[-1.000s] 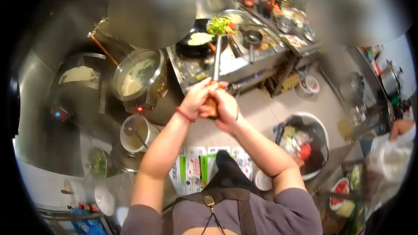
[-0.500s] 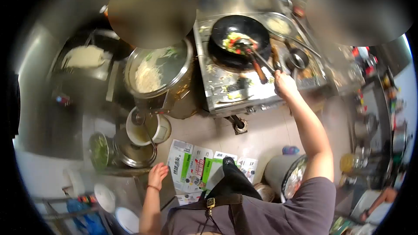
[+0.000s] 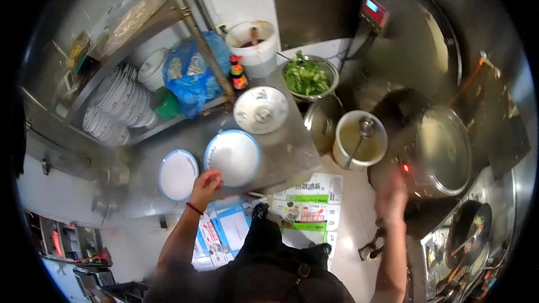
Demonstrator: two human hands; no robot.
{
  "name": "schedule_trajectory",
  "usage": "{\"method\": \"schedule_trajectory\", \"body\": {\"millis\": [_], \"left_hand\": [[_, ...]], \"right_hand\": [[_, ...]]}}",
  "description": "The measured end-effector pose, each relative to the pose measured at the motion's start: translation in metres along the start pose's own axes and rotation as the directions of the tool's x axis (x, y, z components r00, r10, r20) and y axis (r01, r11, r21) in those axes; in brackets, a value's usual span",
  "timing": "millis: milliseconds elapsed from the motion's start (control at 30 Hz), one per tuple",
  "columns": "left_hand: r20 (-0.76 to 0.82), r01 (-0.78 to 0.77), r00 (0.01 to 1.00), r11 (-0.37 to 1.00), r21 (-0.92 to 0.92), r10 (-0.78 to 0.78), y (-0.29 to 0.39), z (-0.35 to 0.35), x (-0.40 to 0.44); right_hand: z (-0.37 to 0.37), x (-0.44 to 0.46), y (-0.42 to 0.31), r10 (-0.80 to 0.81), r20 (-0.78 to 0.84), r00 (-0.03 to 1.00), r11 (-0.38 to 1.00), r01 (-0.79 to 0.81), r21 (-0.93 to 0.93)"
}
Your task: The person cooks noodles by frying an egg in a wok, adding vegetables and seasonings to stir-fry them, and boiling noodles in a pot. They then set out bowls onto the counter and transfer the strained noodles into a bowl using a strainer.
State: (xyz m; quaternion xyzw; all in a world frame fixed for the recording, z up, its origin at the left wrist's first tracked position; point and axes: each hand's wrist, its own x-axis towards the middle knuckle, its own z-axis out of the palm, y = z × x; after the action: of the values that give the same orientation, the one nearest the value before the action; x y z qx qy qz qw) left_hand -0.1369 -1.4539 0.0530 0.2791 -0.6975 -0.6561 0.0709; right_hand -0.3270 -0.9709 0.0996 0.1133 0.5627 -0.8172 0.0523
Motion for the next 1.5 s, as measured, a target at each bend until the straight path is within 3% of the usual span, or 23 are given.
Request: {"method": "schedule_trajectory", "body": {"millis": [67, 100, 200, 267, 300, 367, 400, 433, 467, 533, 600, 633, 667, 733, 800, 900, 1000, 1067, 1133, 1167, 1267, 1367, 1500], "left_hand": [[-0.188, -0.320, 0.912, 0.918, 0.233, 0.365, 0.006, -0.043, 0.063], [-0.298, -0.382, 0.823, 0.860, 0.339, 0.483, 0.019, -0.058, 0.097], [-0.406, -0.410, 0.832, 0.912, 0.005, 0.377, 0.047, -0.106, 0.195], [-0.411, -0.416, 0.846, 0.903, -0.110, 0.340, 0.078, -0.118, 0.227], [-0.407, -0.382, 0.867, 0.908, -0.174, 0.287, 0.086, -0.122, 0.237], [-0.393, -0.335, 0.892, 0.912, -0.237, 0.226, 0.088, -0.138, 0.247], [-0.415, -0.395, 0.849, 0.914, -0.088, 0.327, 0.082, -0.148, 0.253], [-0.417, -0.444, 0.801, 0.894, 0.066, 0.429, 0.080, -0.154, 0.253], [-0.427, -0.490, 0.807, 0.866, -0.096, 0.409, 0.081, -0.155, 0.248], [-0.407, -0.483, 0.825, 0.864, -0.144, 0.393, 0.093, -0.161, 0.231], [-0.369, -0.459, 0.852, 0.868, -0.188, 0.371, 0.114, -0.165, 0.209], [-0.377, -0.463, 0.850, 0.863, -0.203, 0.368, 0.113, -0.163, 0.210], [-0.363, -0.474, 0.850, 0.855, -0.212, 0.381, 0.111, -0.164, 0.206], [-0.332, -0.498, 0.844, 0.846, -0.190, 0.422, 0.112, -0.172, 0.195], [-0.342, -0.498, 0.839, 0.852, -0.165, 0.424, 0.114, -0.178, 0.194], [-0.339, -0.474, 0.850, 0.866, -0.159, 0.404, 0.104, -0.183, 0.194], [-0.300, -0.408, 0.893, 0.884, -0.227, 0.335, 0.102, -0.184, 0.187], [-0.279, -0.427, 0.885, 0.887, -0.174, 0.372, 0.109, -0.189, 0.184], [-0.333, -0.558, 0.787, 0.829, -0.025, 0.520, 0.122, -0.201, 0.182], [-0.370, -0.652, 0.674, 0.751, 0.110, 0.639, 0.131, -0.203, 0.176], [-0.252, -0.628, 0.778, 0.713, -0.312, 0.575, 0.170, -0.204, 0.165], [-0.057, -0.439, 0.856, 0.664, -0.605, 0.514, 0.189, -0.189, 0.175], [0.100, -0.134, 0.915, 0.531, -0.837, 0.390, 0.206, -0.158, 0.213]], "right_hand": [[0.172, -0.018, 0.017, -0.103, 0.582, 0.807, 0.727, 0.460, -0.509], [0.258, -0.027, 0.025, -0.140, 0.790, 0.596, 0.510, 0.728, -0.459], [0.467, -0.012, 0.090, -0.284, 0.945, 0.162, 0.538, 0.843, 0.017], [0.580, 0.026, 0.130, -0.268, 0.959, 0.088, 0.388, 0.921, 0.023], [0.628, 0.051, 0.138, -0.070, 0.964, 0.255, 0.340, 0.915, -0.217], [0.709, 0.139, 0.156, -0.042, 0.963, 0.265, -0.417, 0.872, -0.258], [0.729, 0.150, 0.137, -0.303, 0.952, -0.053, -0.771, 0.601, -0.212], [0.737, 0.145, 0.120, -0.297, 0.954, -0.042, -0.773, 0.598, -0.214], [0.743, 0.138, 0.104, -0.287, 0.954, 0.085, -0.342, 0.921, -0.185], [0.741, 0.099, 0.087, -0.234, 0.967, 0.098, 0.298, 0.954, -0.025], [0.706, 0.055, 0.118, -0.090, 0.996, -0.025, 0.169, 0.985, 0.040], [0.700, 0.064, 0.142, 0.093, 0.995, -0.024, -0.078, 0.996, 0.032], [0.705, 0.085, 0.155, 0.093, 0.995, -0.022, -0.077, 0.997, 0.030], [0.724, 0.139, 0.173, 0.431, 0.835, 0.341, -0.434, 0.890, -0.140], [0.728, 0.165, 0.202, 0.275, 0.921, 0.278, -0.429, 0.892, -0.141], [0.736, 0.178, 0.221, 0.323, 0.870, 0.372, -0.361, 0.898, -0.250], [0.728, 0.185, 0.239, -0.170, 0.856, 0.488, 0.027, 0.870, -0.491], [0.741, 0.180, 0.207, 0.354, 0.721, 0.596, -0.188, 0.800, -0.569], [0.751, 0.198, 0.199, 0.386, 0.673, 0.631, -0.018, 0.735, -0.678], [0.750, 0.194, 0.191, 0.385, 0.674, 0.630, -0.075, 0.750, -0.658], [0.752, 0.156, 0.136, 0.198, 0.769, 0.607, -0.355, 0.776, -0.521], [0.763, 0.177, 0.123, -0.180, 0.848, 0.498, -0.323, 0.784, -0.529], [0.774, 0.161, 0.091, -0.162, 0.855, 0.492, -0.292, 0.804, -0.518]]}}
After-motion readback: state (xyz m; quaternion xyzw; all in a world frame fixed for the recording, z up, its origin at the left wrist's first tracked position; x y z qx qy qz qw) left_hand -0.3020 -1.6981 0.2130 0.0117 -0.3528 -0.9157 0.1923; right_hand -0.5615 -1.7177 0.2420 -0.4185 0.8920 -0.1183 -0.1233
